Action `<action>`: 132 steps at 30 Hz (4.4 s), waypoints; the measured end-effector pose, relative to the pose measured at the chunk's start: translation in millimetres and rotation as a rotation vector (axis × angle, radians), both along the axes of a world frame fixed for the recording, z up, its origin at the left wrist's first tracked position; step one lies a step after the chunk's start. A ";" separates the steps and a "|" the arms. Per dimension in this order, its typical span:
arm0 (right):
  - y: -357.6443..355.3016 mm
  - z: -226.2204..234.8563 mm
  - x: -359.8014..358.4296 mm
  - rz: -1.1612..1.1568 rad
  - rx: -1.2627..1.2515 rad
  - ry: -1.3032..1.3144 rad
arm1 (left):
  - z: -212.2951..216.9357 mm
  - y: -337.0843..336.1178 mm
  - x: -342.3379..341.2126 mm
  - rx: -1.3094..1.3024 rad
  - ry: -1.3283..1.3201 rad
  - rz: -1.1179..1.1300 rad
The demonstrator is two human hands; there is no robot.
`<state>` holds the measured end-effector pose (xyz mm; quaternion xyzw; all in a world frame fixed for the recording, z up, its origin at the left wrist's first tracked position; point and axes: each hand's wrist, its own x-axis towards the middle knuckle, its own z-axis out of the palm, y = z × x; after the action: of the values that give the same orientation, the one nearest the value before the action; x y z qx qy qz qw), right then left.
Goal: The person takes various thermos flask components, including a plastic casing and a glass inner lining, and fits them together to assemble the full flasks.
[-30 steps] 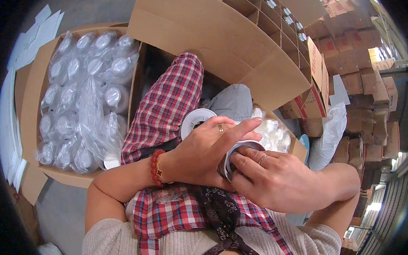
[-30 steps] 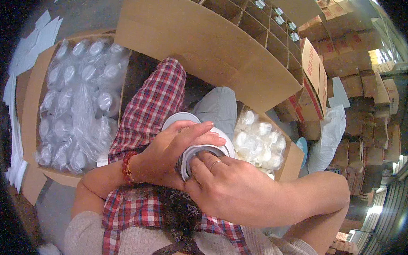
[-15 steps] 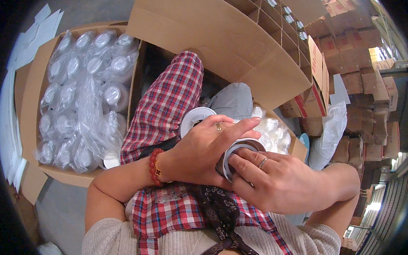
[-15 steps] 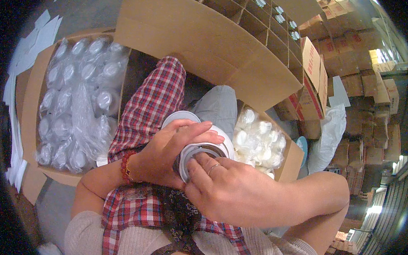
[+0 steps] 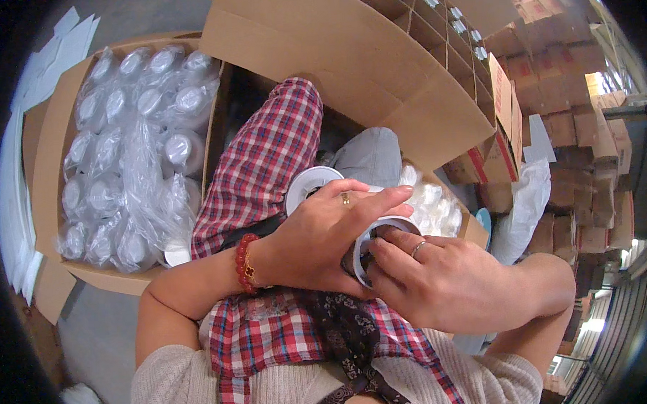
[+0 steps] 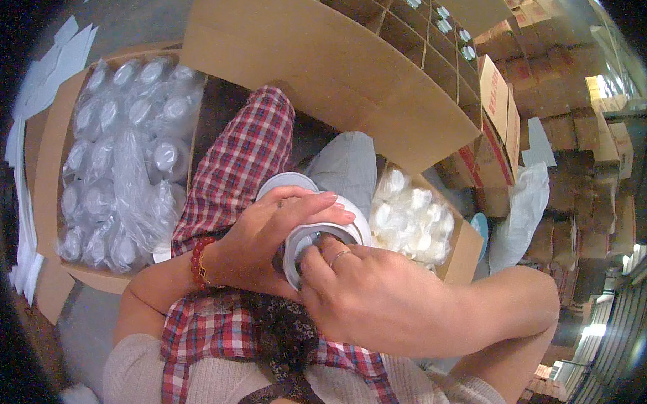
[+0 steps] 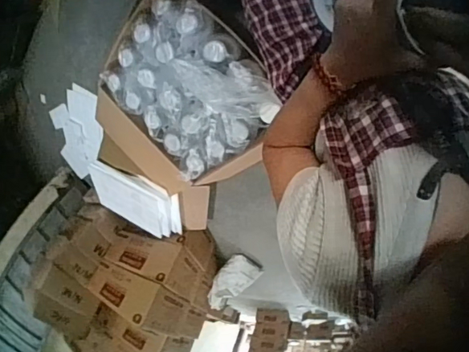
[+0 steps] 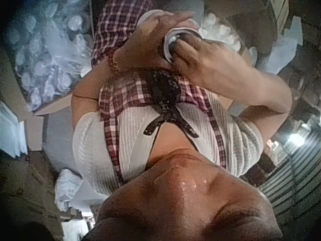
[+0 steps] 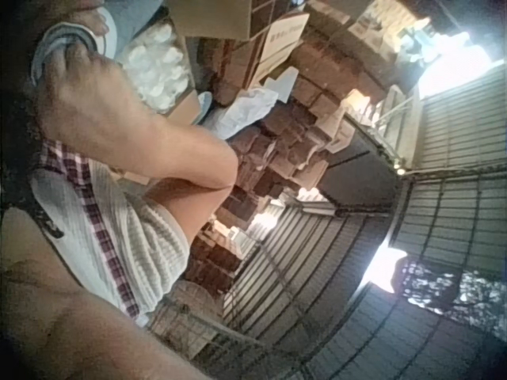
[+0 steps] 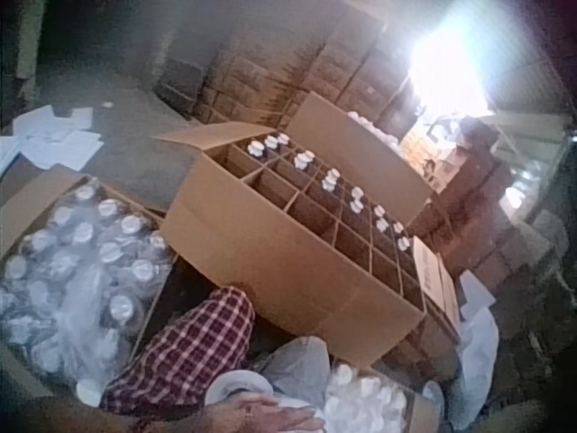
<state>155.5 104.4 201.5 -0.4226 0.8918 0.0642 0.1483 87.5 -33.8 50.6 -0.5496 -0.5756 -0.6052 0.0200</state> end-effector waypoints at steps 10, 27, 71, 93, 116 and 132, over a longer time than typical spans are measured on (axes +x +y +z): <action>0.6 16.0 -10.0 0.009 0.040 -0.239 | -0.4 -3.4 -0.4 -0.020 0.006 0.006; 117.7 -178.3 57.1 -0.931 -1.019 -0.411 | -106.4 -132.0 -48.7 -0.049 -0.880 0.462; 55.1 -223.3 1.8 -1.333 -1.601 -0.652 | 4.2 -78.6 -9.9 -0.034 -0.349 0.304; 31.2 -243.2 -20.2 -0.730 -0.410 -0.083 | -160.9 -140.5 -40.1 0.583 -1.629 0.514; 37.9 -195.4 -51.0 -0.339 -1.244 0.223 | -101.9 -91.3 -35.9 0.217 -1.632 0.381; 28.4 -102.6 -47.4 0.310 -0.853 0.273 | -145.9 -104.7 -51.0 -0.023 -1.590 -0.090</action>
<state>108.1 132.8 98.9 -0.5614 0.7764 -0.2315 -0.1685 36.5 -138.5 -95.3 0.0242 -0.4007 -0.8103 -0.4270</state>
